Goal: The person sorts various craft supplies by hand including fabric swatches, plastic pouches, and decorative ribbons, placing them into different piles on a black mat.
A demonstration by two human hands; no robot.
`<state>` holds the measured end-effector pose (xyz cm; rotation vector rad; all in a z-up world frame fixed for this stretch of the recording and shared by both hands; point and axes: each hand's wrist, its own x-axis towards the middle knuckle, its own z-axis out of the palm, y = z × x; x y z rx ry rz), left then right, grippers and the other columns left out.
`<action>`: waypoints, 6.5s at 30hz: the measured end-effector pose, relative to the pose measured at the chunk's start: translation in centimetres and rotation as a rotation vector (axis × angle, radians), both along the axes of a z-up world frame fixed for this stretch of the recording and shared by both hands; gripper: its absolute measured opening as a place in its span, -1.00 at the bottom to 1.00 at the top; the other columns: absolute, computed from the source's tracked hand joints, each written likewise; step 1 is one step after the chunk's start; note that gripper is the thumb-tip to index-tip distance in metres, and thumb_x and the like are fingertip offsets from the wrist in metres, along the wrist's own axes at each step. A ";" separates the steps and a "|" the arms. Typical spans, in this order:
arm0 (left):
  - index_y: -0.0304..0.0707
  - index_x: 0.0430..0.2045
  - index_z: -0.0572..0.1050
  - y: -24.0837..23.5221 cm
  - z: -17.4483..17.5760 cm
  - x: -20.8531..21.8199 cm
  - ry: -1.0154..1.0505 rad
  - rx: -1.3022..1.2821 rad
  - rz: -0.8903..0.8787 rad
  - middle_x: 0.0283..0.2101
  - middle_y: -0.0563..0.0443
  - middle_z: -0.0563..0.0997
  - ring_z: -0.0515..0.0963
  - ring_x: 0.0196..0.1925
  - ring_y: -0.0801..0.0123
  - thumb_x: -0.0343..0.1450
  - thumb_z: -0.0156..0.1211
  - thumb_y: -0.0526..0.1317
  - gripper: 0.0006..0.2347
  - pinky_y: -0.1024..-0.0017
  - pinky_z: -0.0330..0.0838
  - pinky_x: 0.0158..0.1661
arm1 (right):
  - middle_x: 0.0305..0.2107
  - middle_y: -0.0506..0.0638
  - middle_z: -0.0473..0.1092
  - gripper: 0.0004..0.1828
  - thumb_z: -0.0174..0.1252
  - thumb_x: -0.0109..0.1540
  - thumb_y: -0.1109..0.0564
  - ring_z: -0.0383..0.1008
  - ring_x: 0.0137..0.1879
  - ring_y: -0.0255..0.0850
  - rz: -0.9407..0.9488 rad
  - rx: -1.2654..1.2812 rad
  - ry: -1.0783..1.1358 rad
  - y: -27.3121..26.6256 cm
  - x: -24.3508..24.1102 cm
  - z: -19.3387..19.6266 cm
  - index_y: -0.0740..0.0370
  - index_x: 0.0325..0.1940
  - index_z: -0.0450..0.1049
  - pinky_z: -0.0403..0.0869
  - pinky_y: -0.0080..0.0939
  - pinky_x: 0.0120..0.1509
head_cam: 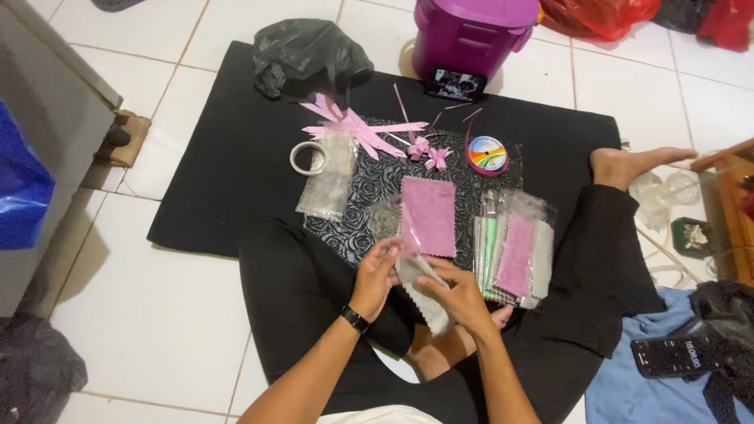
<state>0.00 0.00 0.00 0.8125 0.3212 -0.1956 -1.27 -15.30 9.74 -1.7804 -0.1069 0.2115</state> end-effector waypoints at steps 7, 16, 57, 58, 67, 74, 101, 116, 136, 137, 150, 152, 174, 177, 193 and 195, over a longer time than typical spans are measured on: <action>-0.40 0.20 0.31 3.3 3.1 3.9 0.016 -0.052 0.030 0.06 -0.42 0.59 0.65 0.04 -0.11 0.51 0.11 -0.28 -0.64 0.04 0.60 0.02 | -0.63 -0.07 0.53 -0.93 0.44 0.13 0.18 0.35 -0.42 -0.31 0.133 -0.208 0.293 0.3 2.1 0.5 0.24 -0.40 0.71 0.34 -0.32 -0.32; -0.41 0.16 0.42 11.3 7.4 13.8 -0.162 0.117 0.133 0.12 -0.43 0.56 0.61 0.12 -0.13 0.54 0.09 -0.19 -0.66 0.01 0.54 0.11 | -0.58 -0.13 0.48 -0.94 0.40 0.15 0.19 0.32 -0.37 -0.31 0.214 -0.167 0.297 4.2 6.8 -0.4 0.22 -0.40 0.69 0.34 -0.31 -0.26; -0.14 -0.42 0.56 18.7 -11.4 23.5 -0.071 1.781 -0.229 -0.28 -0.06 0.55 0.55 -0.06 0.00 0.39 0.20 -0.31 -0.97 0.16 0.43 -0.09 | -0.23 0.15 0.59 -0.57 0.35 0.22 -0.05 0.59 -0.10 -0.18 -0.136 -0.106 0.509 16.1 17.3 -13.3 0.23 0.08 0.61 0.60 -0.15 -0.09; -0.14 -0.42 0.56 18.7 -10.9 23.3 -0.076 1.781 -0.225 -0.28 -0.06 0.55 0.55 -0.06 0.00 0.39 0.20 -0.31 -0.97 0.16 0.43 -0.09 | -0.23 0.15 0.59 -0.57 0.35 0.22 -0.05 0.59 -0.10 -0.18 -0.138 -0.106 0.503 15.5 16.6 -13.1 0.23 0.08 0.61 0.60 -0.15 -0.09; -0.15 -0.32 0.61 13.2 -3.5 20.3 -0.172 1.466 -0.168 -0.24 -0.17 0.64 0.61 -0.04 -0.12 0.45 0.17 -0.20 -0.90 0.09 0.49 -0.03 | -0.32 0.08 0.55 -0.74 0.26 0.32 0.10 0.46 -0.26 -0.24 -0.400 0.091 0.240 3.0 12.9 -12.1 0.29 0.02 0.61 0.53 -0.25 -0.20; -0.37 -0.12 0.60 2.2 3.1 12.1 -0.139 0.431 -0.456 -0.21 -0.23 0.70 0.66 -0.13 0.26 0.45 0.18 -0.22 -0.78 0.36 0.58 -0.06 | -0.44 0.05 0.55 -0.74 0.25 0.33 0.03 0.56 -0.43 -0.30 -0.507 0.262 0.185 -4.0 13.0 -12.9 0.21 0.02 0.58 0.56 -0.30 -0.40; -0.27 -0.21 0.56 -0.8 -2.1 11.2 0.140 0.364 -0.250 -0.28 0.08 0.58 0.57 -0.26 0.55 0.47 0.21 -0.19 -0.85 0.57 0.60 -0.28 | -0.53 -0.15 0.40 -0.93 0.20 0.24 0.16 0.44 -0.50 -0.42 -0.591 0.406 0.508 -2.5 10.3 -13.7 0.14 -0.26 0.58 0.45 -0.48 -0.42; -0.28 0.22 0.39 0.2 -4.8 13.2 0.149 0.657 -0.240 -0.11 -0.07 0.65 0.59 -0.19 0.49 0.42 0.27 -0.22 -0.55 0.58 0.59 -0.33 | -0.34 -0.05 0.55 -0.60 0.28 0.23 0.08 0.49 -0.25 -0.31 -0.526 -0.042 0.359 -4.6 13.3 -12.5 0.21 0.14 0.54 0.53 -0.28 -0.15; -0.38 0.10 0.46 0.1 -4.1 12.7 0.125 0.945 -0.142 -0.07 -0.31 0.64 0.71 -0.21 0.11 0.43 0.14 -0.26 -0.66 0.33 0.67 -0.34 | 0.29 0.33 0.29 -0.56 0.02 0.29 0.24 0.19 0.46 0.28 -0.223 -0.801 -0.452 2.9 13.6 -12.8 0.21 0.27 0.46 0.20 0.30 0.44; -0.36 0.05 0.47 0.2 -4.7 12.6 0.133 0.962 -0.116 -0.10 -0.26 0.66 0.71 -0.28 0.19 0.42 0.15 -0.24 -0.68 0.36 0.67 -0.39 | 0.33 0.32 0.26 -0.54 -0.01 0.34 0.09 0.16 0.49 0.26 -0.168 -0.874 -0.363 3.1 13.8 -12.9 0.15 0.33 0.42 0.15 0.28 0.47; -0.40 -0.01 0.48 0.8 -5.3 12.4 0.137 0.901 -0.028 -0.11 -0.21 0.66 0.68 -0.29 0.33 0.44 0.14 -0.29 -0.74 0.45 0.68 -0.38 | -0.14 0.02 0.56 -0.83 0.29 0.24 0.16 0.53 0.17 -0.05 -0.335 -0.336 -0.353 -8.0 16.0 -16.4 0.08 -0.08 0.64 0.40 -0.11 0.30; -0.39 -0.02 0.49 0.7 -4.4 12.4 0.123 0.900 -0.007 -0.13 -0.19 0.66 0.68 -0.29 0.34 0.44 0.13 -0.30 -0.75 0.45 0.67 -0.38 | -0.14 0.05 0.54 -0.80 0.33 0.22 0.17 0.51 0.14 0.00 -0.449 -0.463 -0.408 -12.4 14.1 -13.9 0.12 -0.06 0.61 0.37 -0.05 0.29; -0.12 -0.35 0.61 -1.1 -3.2 0.7 -0.238 0.917 -0.368 -0.48 0.19 0.63 0.55 -0.47 0.58 0.43 0.22 -0.21 -0.93 0.56 0.46 -0.32 | -0.08 0.19 0.58 -0.39 0.44 0.03 -0.22 0.57 0.06 0.15 -0.782 -0.724 0.223 -22.1 9.4 -18.9 0.23 -0.01 0.65 0.44 0.00 0.18; -0.10 -0.35 0.63 -1.1 -4.9 -0.1 -0.266 0.921 -0.368 -0.43 0.10 0.75 0.66 -0.46 0.51 0.40 0.20 -0.16 -0.90 0.54 0.50 -0.32 | -0.36 0.06 0.61 -0.69 0.32 0.03 -0.08 0.61 -0.21 0.04 -0.899 -0.640 0.162 -21.6 8.8 -18.4 0.08 -0.24 0.68 0.47 0.02 -0.09; -0.57 -0.23 0.64 -1.8 -3.2 0.4 0.080 0.482 -0.320 -0.25 -0.26 0.69 0.57 -0.26 0.22 0.41 0.26 -0.19 -0.72 0.31 0.47 -0.22 | -0.48 -0.29 0.33 -0.69 0.43 0.19 0.13 0.23 -0.31 -0.54 -0.080 0.165 0.154 -4.2 -1.4 -11.7 -0.02 -0.41 0.35 0.22 -0.46 -0.21; -0.58 -0.13 0.58 -1.4 -4.5 0.6 0.117 0.402 -0.196 -0.12 -0.31 0.67 0.60 -0.18 0.18 0.41 0.27 -0.25 -0.72 0.30 0.48 -0.12 | -0.50 -0.15 0.42 -0.86 0.28 0.34 0.12 0.38 -0.42 -0.42 0.008 0.177 0.281 -4.5 -1.1 -10.1 0.09 -0.28 0.48 0.39 -0.40 -0.32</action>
